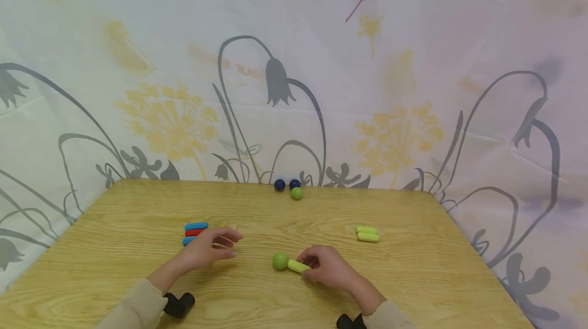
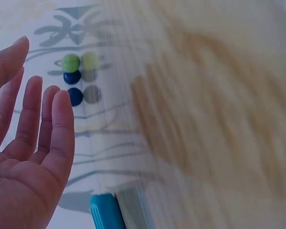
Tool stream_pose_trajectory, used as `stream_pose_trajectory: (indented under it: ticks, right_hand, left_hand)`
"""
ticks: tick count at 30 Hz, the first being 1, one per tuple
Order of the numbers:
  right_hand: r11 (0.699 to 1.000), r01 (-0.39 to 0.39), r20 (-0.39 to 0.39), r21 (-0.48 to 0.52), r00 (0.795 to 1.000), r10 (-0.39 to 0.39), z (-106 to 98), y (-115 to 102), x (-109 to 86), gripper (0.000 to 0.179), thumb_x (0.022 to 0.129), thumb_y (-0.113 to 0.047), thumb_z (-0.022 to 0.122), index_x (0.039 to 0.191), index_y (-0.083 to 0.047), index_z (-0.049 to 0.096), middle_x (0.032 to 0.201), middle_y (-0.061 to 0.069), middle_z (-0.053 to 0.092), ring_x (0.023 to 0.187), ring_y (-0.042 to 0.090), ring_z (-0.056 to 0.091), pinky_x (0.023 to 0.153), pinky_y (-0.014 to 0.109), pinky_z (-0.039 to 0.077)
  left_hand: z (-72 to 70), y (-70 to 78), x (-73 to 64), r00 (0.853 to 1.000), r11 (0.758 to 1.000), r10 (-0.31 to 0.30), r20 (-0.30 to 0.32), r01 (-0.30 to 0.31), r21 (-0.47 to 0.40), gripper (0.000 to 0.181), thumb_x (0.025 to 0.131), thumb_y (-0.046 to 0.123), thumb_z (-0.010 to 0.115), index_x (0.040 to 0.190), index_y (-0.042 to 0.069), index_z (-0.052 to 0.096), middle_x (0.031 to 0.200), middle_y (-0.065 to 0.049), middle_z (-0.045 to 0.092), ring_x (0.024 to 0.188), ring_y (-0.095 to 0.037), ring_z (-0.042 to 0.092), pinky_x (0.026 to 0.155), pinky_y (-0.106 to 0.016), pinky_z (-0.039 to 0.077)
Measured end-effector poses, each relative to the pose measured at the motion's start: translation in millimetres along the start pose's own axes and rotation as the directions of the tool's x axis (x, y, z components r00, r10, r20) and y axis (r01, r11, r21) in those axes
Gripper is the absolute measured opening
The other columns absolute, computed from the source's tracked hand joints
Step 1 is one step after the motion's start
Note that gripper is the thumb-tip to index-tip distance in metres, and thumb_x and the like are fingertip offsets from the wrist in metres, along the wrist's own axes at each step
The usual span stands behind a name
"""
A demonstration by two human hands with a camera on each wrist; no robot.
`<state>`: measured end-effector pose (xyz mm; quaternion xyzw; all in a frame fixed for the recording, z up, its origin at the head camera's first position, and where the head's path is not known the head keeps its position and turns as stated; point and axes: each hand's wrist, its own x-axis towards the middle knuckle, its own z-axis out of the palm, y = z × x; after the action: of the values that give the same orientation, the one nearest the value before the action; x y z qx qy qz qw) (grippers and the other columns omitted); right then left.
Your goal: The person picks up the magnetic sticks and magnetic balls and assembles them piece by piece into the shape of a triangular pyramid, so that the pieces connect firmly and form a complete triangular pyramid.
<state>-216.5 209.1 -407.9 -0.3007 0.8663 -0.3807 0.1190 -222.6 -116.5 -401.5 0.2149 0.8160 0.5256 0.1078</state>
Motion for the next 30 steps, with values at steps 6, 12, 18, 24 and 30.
stream_pose_trajectory:
  ticks: [6,12,18,24,30]
  right_hand:
    - [1.0,-0.013,0.0,-0.003,1.0,0.013,-0.6,-1.5,-0.3,0.024,0.082,-0.01,0.072,0.104,-0.003,0.067,0.094,0.0,0.062,0.08,0.01,0.057,0.066,0.025,0.048]
    - [1.0,-0.007,0.006,-0.002,1.0,0.007,-1.6,-2.5,0.5,0.025,0.082,-0.01,0.071,0.105,-0.001,0.066,0.094,0.0,0.061,0.08,0.009,0.056,0.067,0.025,0.048]
    - [1.0,-0.006,0.011,-0.001,1.0,0.006,-2.1,-2.7,0.9,0.025,0.083,-0.011,0.07,0.105,-0.001,0.066,0.094,0.001,0.061,0.08,0.01,0.056,0.067,0.026,0.048]
    - [1.0,-0.011,0.014,0.007,1.0,0.011,-2.5,-2.0,1.0,0.025,0.083,-0.012,0.071,0.105,-0.001,0.066,0.094,0.001,0.061,0.081,0.01,0.056,0.068,0.026,0.048]
    - [1.0,-0.012,0.01,0.013,1.0,0.011,-2.2,-1.2,1.3,0.025,0.083,-0.012,0.071,0.106,-0.001,0.066,0.095,0.001,0.061,0.081,0.01,0.057,0.068,0.025,0.049]
  left_hand:
    - [-11.4,-5.8,-9.0,0.999,1.0,0.004,-0.038,-0.003,0.016,0.037,0.085,0.012,0.069,0.117,-0.002,0.059,0.116,-0.019,0.056,0.103,-0.036,0.054,0.082,-0.037,0.049]
    - [-24.2,-11.0,-18.1,0.996,0.998,0.008,-0.084,-0.003,0.059,0.037,0.084,0.012,0.07,0.116,-0.003,0.059,0.114,-0.02,0.057,0.102,-0.036,0.055,0.083,-0.037,0.049]
    - [-37.6,-16.0,-28.4,0.99,0.996,-0.038,-0.134,0.048,0.074,0.038,0.085,0.012,0.069,0.118,-0.003,0.058,0.115,-0.019,0.057,0.102,-0.033,0.055,0.082,-0.035,0.049]
    - [-48.5,-17.0,-36.7,0.977,0.99,-0.114,-0.183,0.127,0.066,0.035,0.085,0.012,0.069,0.116,-0.001,0.059,0.113,-0.014,0.058,0.102,-0.032,0.054,0.08,-0.038,0.049]
    - [-57.4,-20.9,-41.8,0.961,0.975,-0.162,-0.224,0.191,0.114,0.034,0.085,0.013,0.069,0.115,0.0,0.061,0.116,-0.015,0.057,0.104,-0.033,0.052,0.083,-0.042,0.047]
